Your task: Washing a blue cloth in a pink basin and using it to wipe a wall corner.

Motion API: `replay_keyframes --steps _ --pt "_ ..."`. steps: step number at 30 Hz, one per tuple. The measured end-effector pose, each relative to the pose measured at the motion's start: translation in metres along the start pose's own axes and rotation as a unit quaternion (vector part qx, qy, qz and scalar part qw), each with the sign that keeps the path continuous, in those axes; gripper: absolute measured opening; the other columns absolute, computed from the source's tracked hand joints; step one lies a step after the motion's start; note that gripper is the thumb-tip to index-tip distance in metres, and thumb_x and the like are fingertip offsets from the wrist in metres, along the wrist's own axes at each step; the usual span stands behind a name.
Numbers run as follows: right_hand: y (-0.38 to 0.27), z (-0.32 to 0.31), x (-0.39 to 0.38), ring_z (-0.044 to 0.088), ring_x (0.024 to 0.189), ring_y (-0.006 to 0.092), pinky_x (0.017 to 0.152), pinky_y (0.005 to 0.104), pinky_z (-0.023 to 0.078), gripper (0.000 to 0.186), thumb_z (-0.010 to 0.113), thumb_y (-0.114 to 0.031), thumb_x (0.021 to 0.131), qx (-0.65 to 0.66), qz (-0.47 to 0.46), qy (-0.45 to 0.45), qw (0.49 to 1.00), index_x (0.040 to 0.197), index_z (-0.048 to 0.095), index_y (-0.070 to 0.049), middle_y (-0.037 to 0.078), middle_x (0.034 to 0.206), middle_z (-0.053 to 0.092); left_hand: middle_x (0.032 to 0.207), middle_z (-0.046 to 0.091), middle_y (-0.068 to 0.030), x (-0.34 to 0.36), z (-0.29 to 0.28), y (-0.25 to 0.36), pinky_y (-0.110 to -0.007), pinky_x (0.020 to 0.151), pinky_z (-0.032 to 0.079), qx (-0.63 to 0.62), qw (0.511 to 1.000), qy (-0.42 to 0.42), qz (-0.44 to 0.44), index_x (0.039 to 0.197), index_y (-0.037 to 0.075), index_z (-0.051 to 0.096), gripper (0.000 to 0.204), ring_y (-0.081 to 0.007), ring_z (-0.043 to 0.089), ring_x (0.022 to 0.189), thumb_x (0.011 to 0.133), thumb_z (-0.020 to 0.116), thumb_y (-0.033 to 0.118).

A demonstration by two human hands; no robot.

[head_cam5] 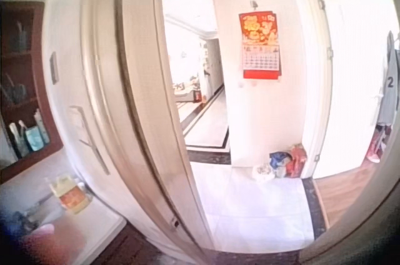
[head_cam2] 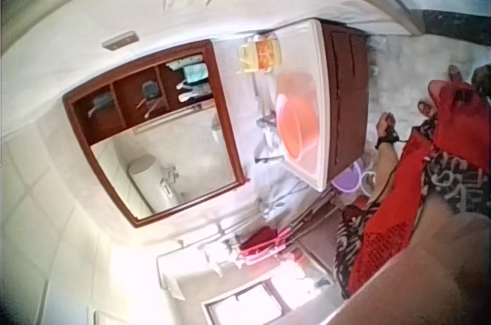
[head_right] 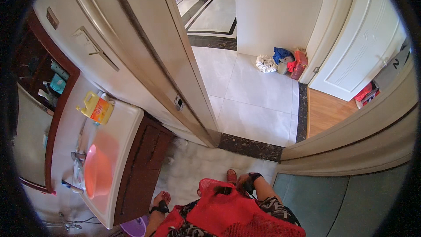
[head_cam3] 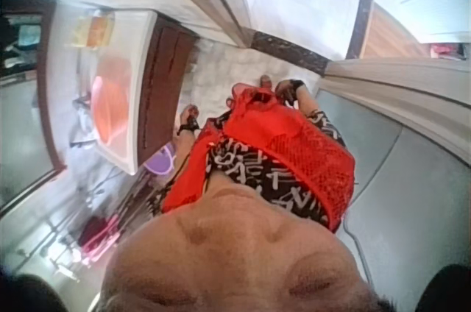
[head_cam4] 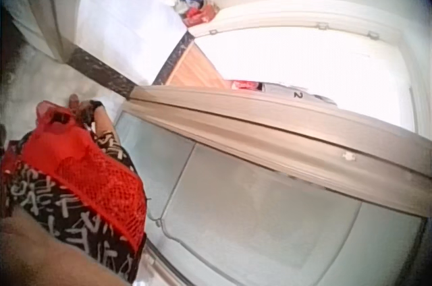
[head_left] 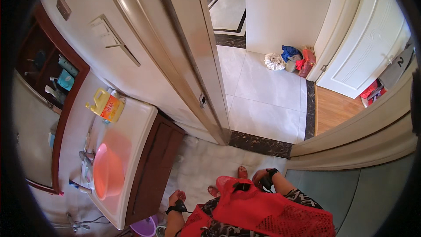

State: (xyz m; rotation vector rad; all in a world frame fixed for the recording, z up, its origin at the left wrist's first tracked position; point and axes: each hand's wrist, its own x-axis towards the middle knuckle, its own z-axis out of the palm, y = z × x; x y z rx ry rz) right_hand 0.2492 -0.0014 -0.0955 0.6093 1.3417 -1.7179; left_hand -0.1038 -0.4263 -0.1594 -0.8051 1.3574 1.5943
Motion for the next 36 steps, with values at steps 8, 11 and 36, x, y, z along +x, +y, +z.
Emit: replay_keyframes --steps 8,11,36 --pt "0.010 -0.016 0.016 0.062 0.068 0.0195 0.063 0.0332 0.050 0.023 0.060 -0.018 0.075 0.000 -0.040 0.040 0.998 0.090 0.064 -0.001 0.007 0.076 0.065 0.081 0.061 -0.0075 -0.013 -0.049 0.004 -0.039 0.066 0.051 -0.080 0.995 0.053 0.037 0.100 0.008 0.054 0.016 -0.0245 0.061 0.074 0.088 0.057 0.018" --pt "-0.001 -0.016 0.015 0.062 0.066 0.0203 0.062 0.0333 0.050 0.025 0.058 -0.018 0.075 -0.045 -0.062 -0.001 0.997 0.092 0.064 -0.001 0.007 0.074 0.065 0.084 0.061 -0.0066 0.006 -0.063 0.007 -0.039 0.068 0.051 -0.132 0.991 0.007 0.019 0.101 0.009 0.054 0.017 -0.0243 0.061 0.076 0.088 0.058 0.019" --pt "-0.229 -0.074 -0.077 0.062 0.085 0.0214 0.075 0.0339 0.050 0.059 0.072 -0.035 0.079 -0.065 -0.413 0.622 0.662 0.120 0.052 0.003 0.014 0.098 0.063 0.089 0.063 -0.0119 0.024 -0.082 0.027 -0.040 0.063 0.052 -0.069 0.990 -0.112 0.050 0.109 0.005 0.054 0.023 -0.0255 0.062 0.074 0.089 0.057 0.016"
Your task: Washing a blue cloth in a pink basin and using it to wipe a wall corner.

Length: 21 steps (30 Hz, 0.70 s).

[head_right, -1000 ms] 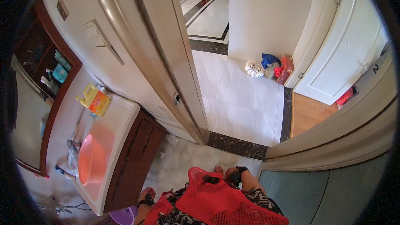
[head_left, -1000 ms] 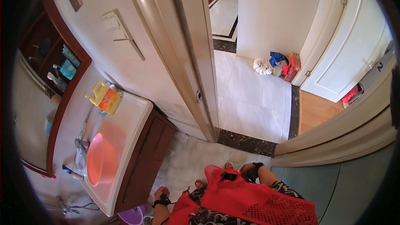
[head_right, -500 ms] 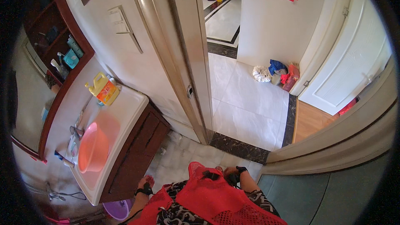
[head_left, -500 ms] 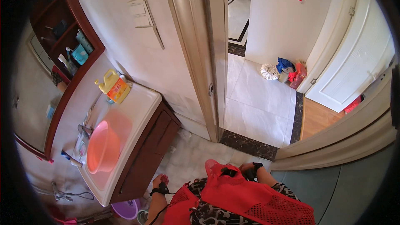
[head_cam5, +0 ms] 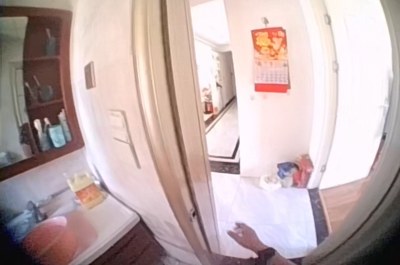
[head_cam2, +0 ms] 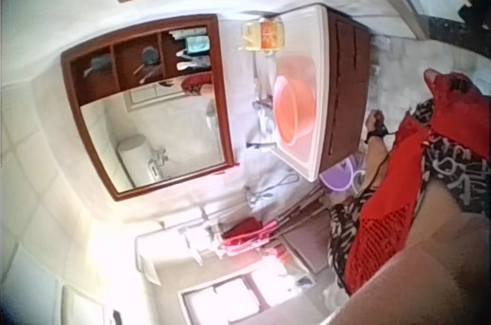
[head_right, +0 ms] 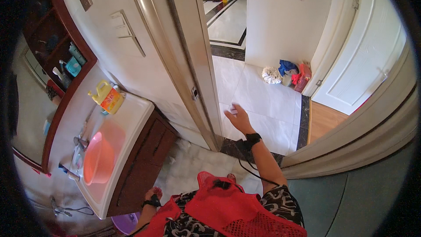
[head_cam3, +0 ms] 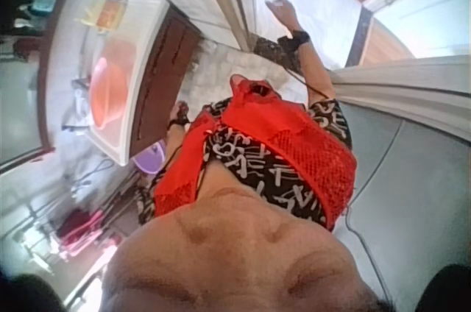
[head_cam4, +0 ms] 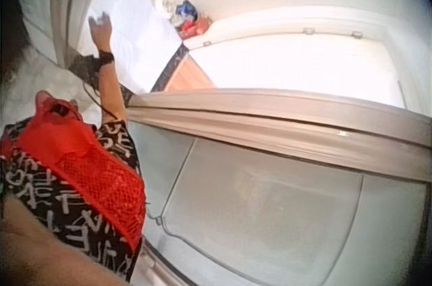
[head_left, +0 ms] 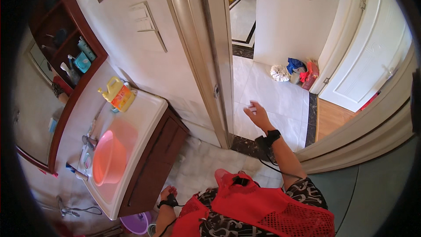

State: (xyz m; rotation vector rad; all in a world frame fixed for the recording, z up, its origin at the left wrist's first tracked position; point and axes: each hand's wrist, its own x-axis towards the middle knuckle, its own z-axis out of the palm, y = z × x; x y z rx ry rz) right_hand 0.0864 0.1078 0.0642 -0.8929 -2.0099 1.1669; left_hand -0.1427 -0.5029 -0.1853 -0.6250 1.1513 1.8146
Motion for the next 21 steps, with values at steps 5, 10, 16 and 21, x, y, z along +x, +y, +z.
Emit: replay_keyframes --steps 5,10,16,21 --pt "-0.138 -0.012 0.045 0.029 0.131 0.0345 0.107 0.0426 0.027 0.104 0.079 -0.036 0.071 0.045 -0.209 0.061 0.975 0.143 0.015 0.004 0.025 0.140 0.029 0.088 0.063 -0.0115 -0.011 0.052 -0.016 -0.039 0.062 0.052 0.032 0.993 0.112 0.011 0.105 0.006 0.054 0.019 -0.0249 0.062 0.072 0.089 0.057 0.016" --pt "-0.200 -0.003 0.075 0.015 0.138 0.0357 0.112 0.0442 0.018 0.123 0.082 -0.036 0.064 -0.002 -0.285 0.094 0.954 0.147 -0.002 -0.002 0.022 0.148 0.013 0.083 0.062 -0.0091 -0.020 0.032 -0.032 -0.039 0.063 0.051 -0.055 0.992 0.111 -0.009 0.103 0.009 0.052 0.017 -0.0245 0.061 0.070 0.090 0.056 0.018" --pt "-0.223 0.029 0.079 0.015 0.137 0.0422 0.110 0.0496 0.017 0.124 0.081 -0.046 0.061 0.009 -0.301 0.147 0.942 0.146 0.003 -0.002 0.029 0.146 0.015 0.074 0.059 -0.0066 -0.049 -0.037 -0.049 -0.039 0.060 0.049 -0.080 0.993 -0.082 -0.003 0.089 0.008 0.053 0.008 -0.0241 0.059 0.067 0.090 0.054 0.015" --pt "-0.209 0.036 0.083 0.017 0.135 0.0448 0.109 0.0504 0.018 0.115 0.078 -0.047 0.066 -0.002 -0.305 0.180 0.935 0.146 0.008 -0.002 0.030 0.145 0.016 0.069 0.057 -0.0057 -0.049 -0.032 -0.060 -0.036 0.061 0.049 -0.078 0.995 -0.009 -0.055 0.079 0.009 0.052 0.014 -0.0219 0.058 0.069 0.091 0.052 0.015"
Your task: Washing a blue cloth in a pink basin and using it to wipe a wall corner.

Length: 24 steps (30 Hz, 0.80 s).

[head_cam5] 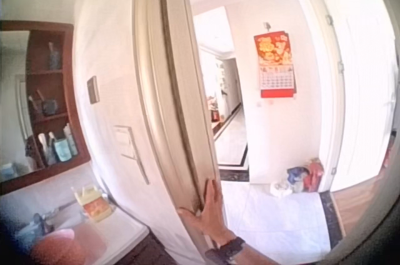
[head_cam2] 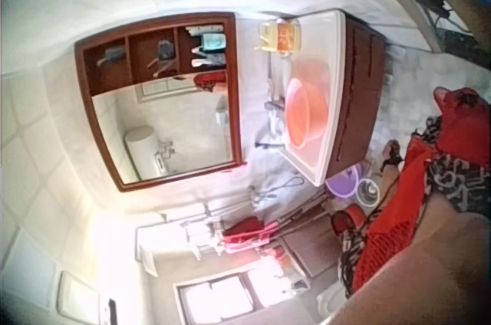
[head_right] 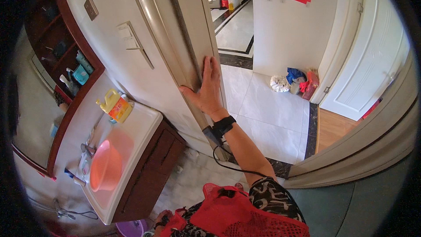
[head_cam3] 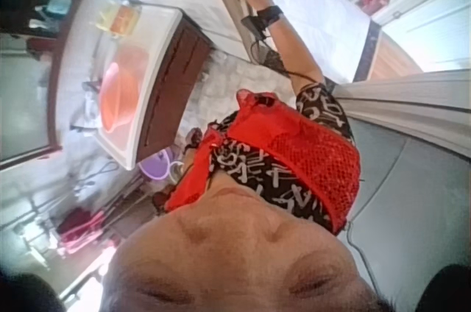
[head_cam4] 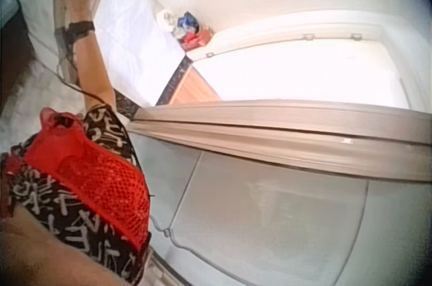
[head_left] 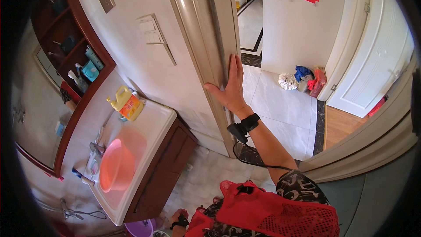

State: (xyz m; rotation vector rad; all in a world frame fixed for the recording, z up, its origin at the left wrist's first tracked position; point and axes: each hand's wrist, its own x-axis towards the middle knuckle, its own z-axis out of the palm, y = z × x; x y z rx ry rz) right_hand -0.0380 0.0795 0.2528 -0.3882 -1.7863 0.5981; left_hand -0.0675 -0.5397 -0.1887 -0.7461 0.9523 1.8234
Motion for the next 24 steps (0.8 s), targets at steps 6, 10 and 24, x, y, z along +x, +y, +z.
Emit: replay_keyframes --steps 6,10,24 --pt "-0.001 0.005 0.000 0.017 0.135 0.0460 0.109 0.0516 0.019 0.110 0.075 -0.047 0.069 0.006 -0.006 0.001 1.000 0.146 0.011 -0.001 0.031 0.145 0.015 0.083 0.061 -0.0058 0.020 0.007 0.005 -0.038 0.068 0.050 0.025 0.995 0.088 0.029 0.098 0.008 0.054 0.013 -0.0237 0.060 0.075 0.091 0.054 0.018" --pt "0.005 0.003 -0.003 0.016 0.135 0.0464 0.109 0.0524 0.019 0.108 0.074 -0.045 0.071 -0.002 -0.008 0.002 1.000 0.146 0.011 0.000 0.032 0.145 0.014 0.092 0.062 -0.0070 0.028 0.048 -0.001 -0.039 0.070 0.051 0.043 0.996 0.052 0.056 0.107 0.007 0.053 0.021 -0.0242 0.062 0.078 0.090 0.056 0.018" --pt "-0.006 0.012 -0.003 0.015 0.136 0.0440 0.110 0.0497 0.018 0.102 0.072 -0.037 0.075 0.010 -0.014 0.010 1.000 0.145 0.009 0.002 0.030 0.146 0.012 0.082 0.061 -0.0101 0.047 0.036 0.006 -0.038 0.059 0.049 -0.011 0.998 0.061 0.028 0.108 0.003 0.051 0.020 -0.0262 0.058 0.064 0.092 0.052 0.015"
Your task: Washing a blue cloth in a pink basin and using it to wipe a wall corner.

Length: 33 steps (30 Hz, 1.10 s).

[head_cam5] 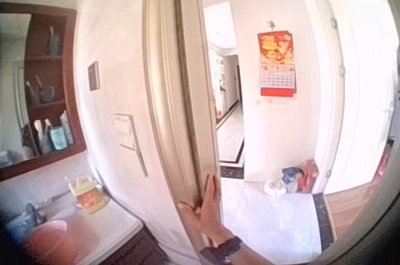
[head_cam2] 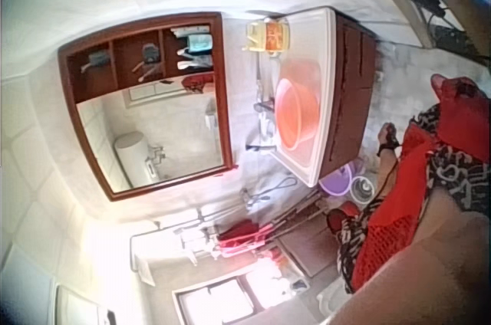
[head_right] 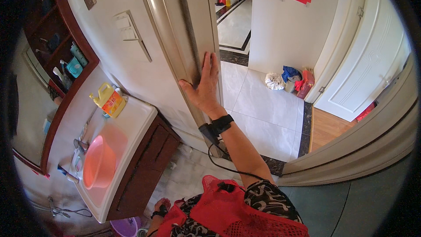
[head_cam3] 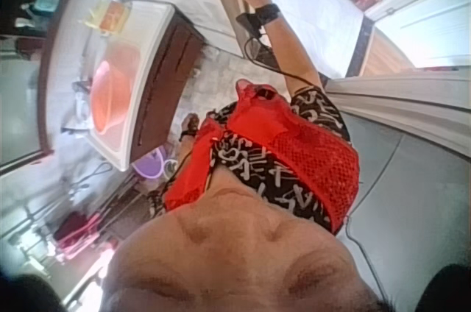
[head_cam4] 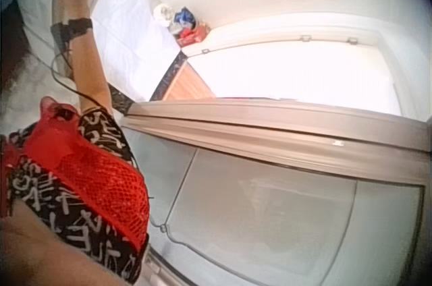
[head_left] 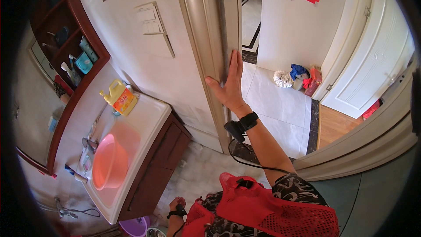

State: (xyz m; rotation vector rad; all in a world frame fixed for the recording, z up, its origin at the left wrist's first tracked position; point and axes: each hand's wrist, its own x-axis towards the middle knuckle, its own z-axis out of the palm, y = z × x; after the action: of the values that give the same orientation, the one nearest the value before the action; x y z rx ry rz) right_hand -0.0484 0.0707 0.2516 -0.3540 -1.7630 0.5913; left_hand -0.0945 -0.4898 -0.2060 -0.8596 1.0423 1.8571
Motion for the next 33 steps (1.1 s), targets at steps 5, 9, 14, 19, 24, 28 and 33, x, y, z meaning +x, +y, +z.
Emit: replay_keyframes --steps 5,9,14,19,24,28,33 --pt "0.002 0.005 -0.004 0.013 0.138 0.0398 0.111 0.0470 0.019 0.102 0.070 -0.038 0.077 -0.003 0.002 -0.010 1.000 0.145 0.007 0.002 0.026 0.147 0.012 0.088 0.062 -0.0113 0.002 -0.003 0.005 -0.039 0.064 0.051 0.012 1.000 -0.007 0.022 0.110 0.004 0.052 0.022 -0.0255 0.060 0.072 0.092 0.052 0.016" --pt "0.012 -0.003 -0.003 0.014 0.137 0.0432 0.110 0.0499 0.017 0.100 0.069 -0.039 0.078 -0.003 -0.013 0.006 1.000 0.145 0.008 0.003 0.029 0.146 0.012 0.093 0.061 -0.0101 -0.011 0.031 0.003 -0.038 0.071 0.052 0.062 0.995 0.065 0.042 0.110 0.004 0.053 0.023 -0.0247 0.061 0.080 0.092 0.055 0.018" --pt "0.004 0.007 -0.005 0.015 0.135 0.0466 0.110 0.0525 0.016 0.098 0.069 -0.036 0.078 0.021 -0.010 0.007 1.000 0.144 0.009 0.005 0.032 0.145 0.012 0.091 0.062 -0.0094 -0.017 0.004 0.009 -0.038 0.070 0.052 0.049 0.998 0.010 0.045 0.110 0.003 0.053 0.025 -0.0242 0.062 0.078 0.091 0.056 0.018" --pt "0.017 -0.001 -0.006 0.013 0.138 0.0392 0.111 0.0471 0.018 0.100 0.068 -0.041 0.080 -0.015 -0.004 0.007 1.000 0.145 0.006 0.002 0.026 0.148 0.011 0.088 0.062 -0.0095 -0.017 0.031 0.003 -0.038 0.066 0.052 0.057 0.995 0.073 0.031 0.110 0.004 0.052 0.024 -0.0244 0.062 0.074 0.090 0.056 0.017" --pt "0.002 0.010 -0.004 0.013 0.136 0.0454 0.110 0.0520 0.014 0.099 0.068 -0.037 0.078 0.014 -0.012 0.007 1.000 0.144 0.008 0.004 0.031 0.146 0.010 0.086 0.062 -0.0100 0.007 -0.016 0.017 -0.039 0.062 0.052 0.008 1.000 -0.019 0.001 0.105 0.004 0.054 0.021 -0.0246 0.061 0.072 0.089 0.058 0.017" --pt "0.020 0.002 -0.008 0.013 0.136 0.0450 0.110 0.0509 0.015 0.098 0.068 -0.035 0.078 -0.010 -0.021 0.009 1.000 0.144 0.007 0.004 0.031 0.147 0.009 0.069 0.061 -0.0069 -0.001 0.080 0.053 -0.029 0.054 0.048 0.340 0.933 -0.039 0.112 0.079 0.005 0.060 0.017 -0.0184 0.059 0.060 0.087 0.059 0.019" --pt "-0.011 -0.004 -0.004 0.021 0.132 0.0444 0.109 0.0486 0.021 0.089 0.067 -0.020 0.077 0.011 -0.004 0.008 1.000 0.143 0.012 0.005 0.031 0.142 0.019 0.072 0.059 -0.0035 -0.101 0.264 0.106 -0.025 0.058 0.045 0.463 0.736 -0.071 0.489 0.090 -0.002 0.063 0.018 -0.0119 0.056 0.064 0.089 0.061 0.016"
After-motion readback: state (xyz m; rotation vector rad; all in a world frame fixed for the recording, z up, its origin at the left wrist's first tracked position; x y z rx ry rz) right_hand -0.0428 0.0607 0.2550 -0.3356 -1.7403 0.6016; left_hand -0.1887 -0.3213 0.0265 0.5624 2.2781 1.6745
